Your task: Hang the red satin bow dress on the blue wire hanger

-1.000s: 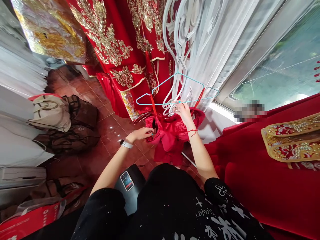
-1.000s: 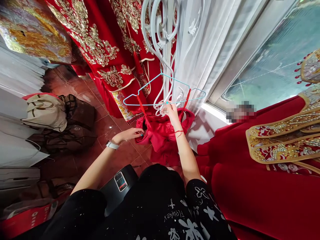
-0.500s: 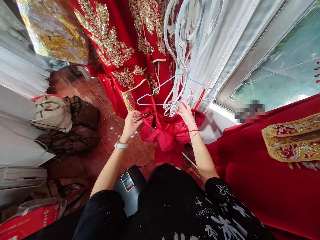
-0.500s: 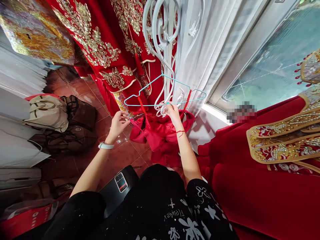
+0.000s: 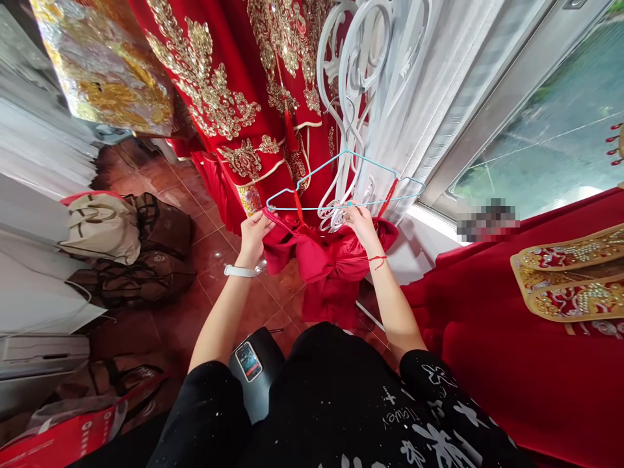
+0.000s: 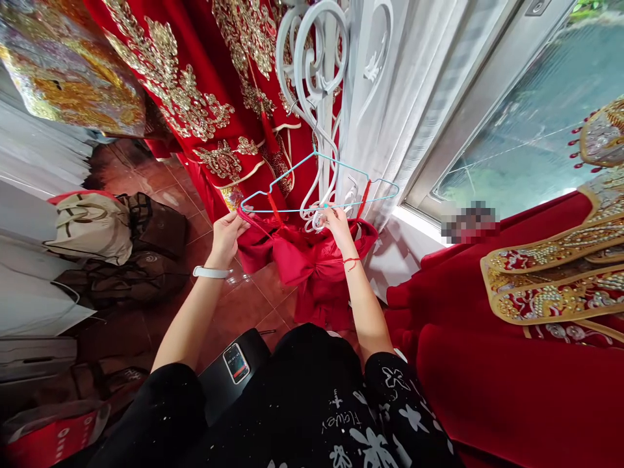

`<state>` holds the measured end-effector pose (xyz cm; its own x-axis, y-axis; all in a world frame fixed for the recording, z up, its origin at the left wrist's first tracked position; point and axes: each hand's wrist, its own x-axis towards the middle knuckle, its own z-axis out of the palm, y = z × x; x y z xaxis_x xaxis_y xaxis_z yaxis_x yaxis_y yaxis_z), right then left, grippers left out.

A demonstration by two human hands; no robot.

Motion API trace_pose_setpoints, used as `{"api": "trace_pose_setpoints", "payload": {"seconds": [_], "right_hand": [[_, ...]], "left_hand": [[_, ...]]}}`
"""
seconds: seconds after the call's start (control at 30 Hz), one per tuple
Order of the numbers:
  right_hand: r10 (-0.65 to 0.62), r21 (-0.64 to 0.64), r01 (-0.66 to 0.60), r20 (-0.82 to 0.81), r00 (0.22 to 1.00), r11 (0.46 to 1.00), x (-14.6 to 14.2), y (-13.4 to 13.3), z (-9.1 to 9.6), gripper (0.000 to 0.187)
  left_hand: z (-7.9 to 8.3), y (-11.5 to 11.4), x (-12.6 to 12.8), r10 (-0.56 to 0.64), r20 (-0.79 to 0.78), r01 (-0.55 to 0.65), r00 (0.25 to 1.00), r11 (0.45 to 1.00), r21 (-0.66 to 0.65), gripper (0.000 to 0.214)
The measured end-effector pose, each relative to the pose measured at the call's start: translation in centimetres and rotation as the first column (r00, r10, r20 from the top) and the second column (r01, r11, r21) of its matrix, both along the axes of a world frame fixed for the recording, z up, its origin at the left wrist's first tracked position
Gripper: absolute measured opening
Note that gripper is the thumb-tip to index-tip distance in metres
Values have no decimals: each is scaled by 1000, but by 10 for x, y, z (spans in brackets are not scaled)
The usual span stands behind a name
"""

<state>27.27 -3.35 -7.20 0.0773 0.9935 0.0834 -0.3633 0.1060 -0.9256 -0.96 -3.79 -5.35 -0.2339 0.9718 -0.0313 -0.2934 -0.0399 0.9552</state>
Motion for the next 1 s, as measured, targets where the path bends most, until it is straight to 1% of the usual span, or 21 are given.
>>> {"api": "trace_pose_setpoints", "payload": {"seconds": [0.07, 0.2, 0.27, 0.33, 0.43, 0.5, 0.6, 0.73, 0.87, 1.0], "right_hand": [[-3, 4, 3, 4, 1000, 1000, 0, 0, 0, 33], [-15, 12, 15, 11, 1000, 1000, -1, 0, 0, 36], [-11, 7, 11, 18, 1000, 1000, -2, 0, 0, 37], [-16, -4, 16, 29, 999, 1000, -3, 0, 1, 38], [-27, -28, 29, 48, 998, 999, -4, -1, 4, 38], [-20, -42, 22, 58, 998, 999, -5, -1, 6, 37], [-13, -61, 16, 52, 999, 998, -5, -1, 9, 34], [-16, -66, 18, 21, 1000, 998, -5, -1, 8, 31], [-34, -55, 34, 12, 999, 998, -5, -1, 6, 31], [-29, -77, 32, 42, 999, 996, -7, 0, 7, 31]], "left_hand": [[4, 3, 0, 17, -15, -16, 1000, 998, 59, 21], [10, 11, -5, 12, -63, -6, 998, 995, 95, 32], [13, 15, -8, -24, -137, 42, 990, 991, 127, 40], [17, 21, -10, -78, -243, 117, 967, 981, 153, 48], [26, 29, -10, -141, -390, 226, 910, 957, 181, 56], [34, 35, -8, -172, -460, 289, 871, 936, 198, 58], [44, 40, -5, -216, -526, 366, 822, 909, 199, 60], [51, 44, 1, -237, -574, 420, 784, 883, 209, 59], [56, 46, 7, -218, -641, 450, 736, 865, 222, 59], [59, 44, 13, -171, -731, 459, 660, 863, 212, 46]]}}
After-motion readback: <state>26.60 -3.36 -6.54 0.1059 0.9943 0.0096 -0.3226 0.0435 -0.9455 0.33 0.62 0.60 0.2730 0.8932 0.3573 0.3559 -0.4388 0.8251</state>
